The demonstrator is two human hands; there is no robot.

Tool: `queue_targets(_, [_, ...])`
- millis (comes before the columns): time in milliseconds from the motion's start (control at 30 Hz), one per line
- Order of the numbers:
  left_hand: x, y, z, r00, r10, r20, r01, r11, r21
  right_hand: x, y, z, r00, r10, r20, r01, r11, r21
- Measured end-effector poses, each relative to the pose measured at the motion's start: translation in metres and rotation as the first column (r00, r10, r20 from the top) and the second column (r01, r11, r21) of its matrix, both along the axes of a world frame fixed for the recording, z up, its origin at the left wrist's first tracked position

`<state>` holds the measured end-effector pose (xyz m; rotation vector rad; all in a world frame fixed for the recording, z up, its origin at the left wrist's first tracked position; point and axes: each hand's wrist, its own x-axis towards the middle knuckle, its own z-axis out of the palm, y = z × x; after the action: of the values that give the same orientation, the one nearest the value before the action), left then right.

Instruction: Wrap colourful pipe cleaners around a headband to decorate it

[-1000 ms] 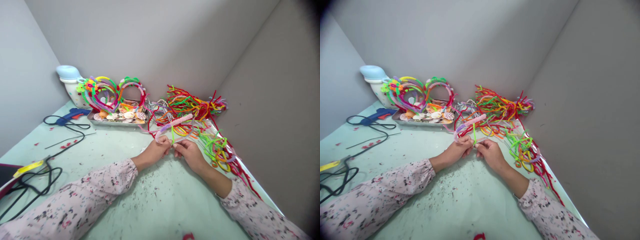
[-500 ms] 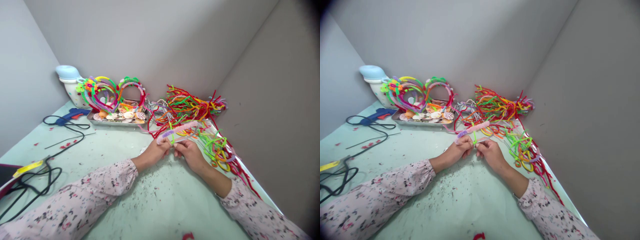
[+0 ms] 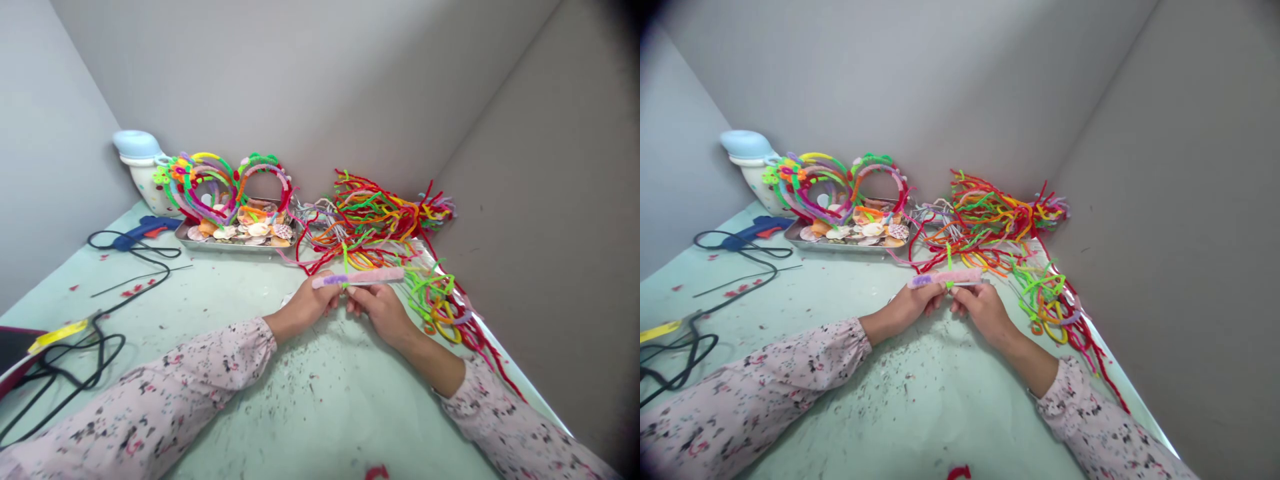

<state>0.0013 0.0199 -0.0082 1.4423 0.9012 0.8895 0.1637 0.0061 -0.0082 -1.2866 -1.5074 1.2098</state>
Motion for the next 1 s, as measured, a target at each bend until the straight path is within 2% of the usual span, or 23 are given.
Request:
queue_targets(133, [0.0010, 0.0007, -0.0005, 1.000, 0.002, -0.009, -0.002, 1.000, -0.012, -0.0012, -0.0003, 0.0016, 0.999, -0.004, -0.043, 0.004, 1.000, -0.004])
queue_targets(367, [0.0002, -0.0015, -0.0013, 0.997, -0.004, -0.071, 0.007, 0.999, 0.044, -0.0011, 0.0013, -0.0002, 0.999, -0.047, 0.001, 0.047, 0.999, -0.023])
queue_targets(633, [-0.0006, -0.0049, 0.0024, 0.992, -0.024, -0.125, 0.038, 0.993, 0.112, 0.0035, -0.0002, 0.0006, 0.997, -0.030, 0.070, 0.026, 0.998, 0.054])
queue_targets(833, [-0.0007, -0.0056, 0.0022, 0.993, -0.031, -0.115, 0.043, 0.994, 0.101, 0.0045, -0.0002, -0.0008, 0.999, -0.019, 0.044, 0.017, 0.999, 0.052])
queue_targets(1000, [-0.0002, -0.0049, 0.0004, 0.996, -0.033, -0.088, 0.040, 0.995, 0.086, 0.0045, 0.0005, -0.0059, 0.997, 0.017, -0.074, -0.014, 0.999, 0.034])
